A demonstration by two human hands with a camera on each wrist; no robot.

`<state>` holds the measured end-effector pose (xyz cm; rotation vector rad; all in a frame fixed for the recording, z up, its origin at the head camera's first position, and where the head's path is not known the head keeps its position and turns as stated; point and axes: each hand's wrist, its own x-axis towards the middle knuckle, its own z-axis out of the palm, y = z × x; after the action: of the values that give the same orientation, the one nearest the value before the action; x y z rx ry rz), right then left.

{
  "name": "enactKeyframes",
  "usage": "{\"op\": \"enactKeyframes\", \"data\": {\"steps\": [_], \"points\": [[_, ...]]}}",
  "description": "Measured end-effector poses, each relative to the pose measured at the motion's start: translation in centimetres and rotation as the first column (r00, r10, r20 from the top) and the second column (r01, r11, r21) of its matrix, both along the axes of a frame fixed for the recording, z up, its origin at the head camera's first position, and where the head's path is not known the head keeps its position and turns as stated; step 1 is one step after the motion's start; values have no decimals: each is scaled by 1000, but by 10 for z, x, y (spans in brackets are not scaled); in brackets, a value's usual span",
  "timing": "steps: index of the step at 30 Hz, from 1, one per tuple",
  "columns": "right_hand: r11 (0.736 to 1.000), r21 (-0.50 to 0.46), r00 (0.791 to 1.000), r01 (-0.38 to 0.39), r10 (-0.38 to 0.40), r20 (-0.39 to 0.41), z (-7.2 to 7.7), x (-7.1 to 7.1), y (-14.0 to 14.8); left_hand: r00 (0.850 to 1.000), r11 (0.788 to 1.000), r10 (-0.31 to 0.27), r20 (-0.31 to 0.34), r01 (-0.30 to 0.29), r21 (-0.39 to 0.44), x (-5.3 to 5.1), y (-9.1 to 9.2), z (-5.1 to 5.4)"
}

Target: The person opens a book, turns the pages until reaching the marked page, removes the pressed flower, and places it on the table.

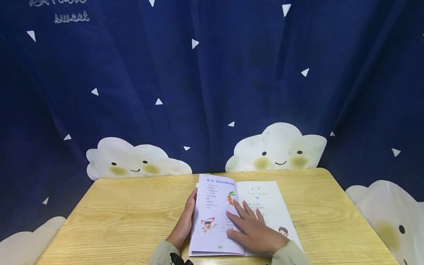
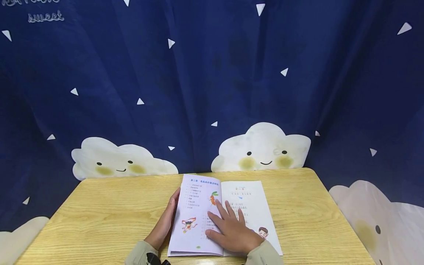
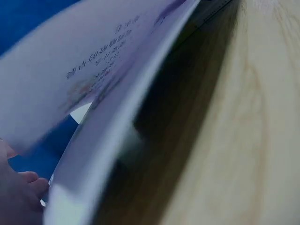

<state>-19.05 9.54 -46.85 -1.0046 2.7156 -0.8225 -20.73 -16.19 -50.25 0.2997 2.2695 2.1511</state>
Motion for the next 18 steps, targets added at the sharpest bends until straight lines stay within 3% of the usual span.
{"op": "enactKeyframes", "data": {"steps": [6, 13, 18], "points": [[1000, 14, 1000, 6, -6, 5, -2, 1, -1, 998, 994, 59, -21, -61, -93, 4, 1, -2], [998, 62, 999, 22, -20, -29, -7, 2, -7, 997, 986, 31, -68, -42, -163, 5, 1, -3], [992, 114, 998, 55, -50, -49, -8, 4, -11, 990, 939, -16, -142, -34, -343, 4, 1, -5]]}}
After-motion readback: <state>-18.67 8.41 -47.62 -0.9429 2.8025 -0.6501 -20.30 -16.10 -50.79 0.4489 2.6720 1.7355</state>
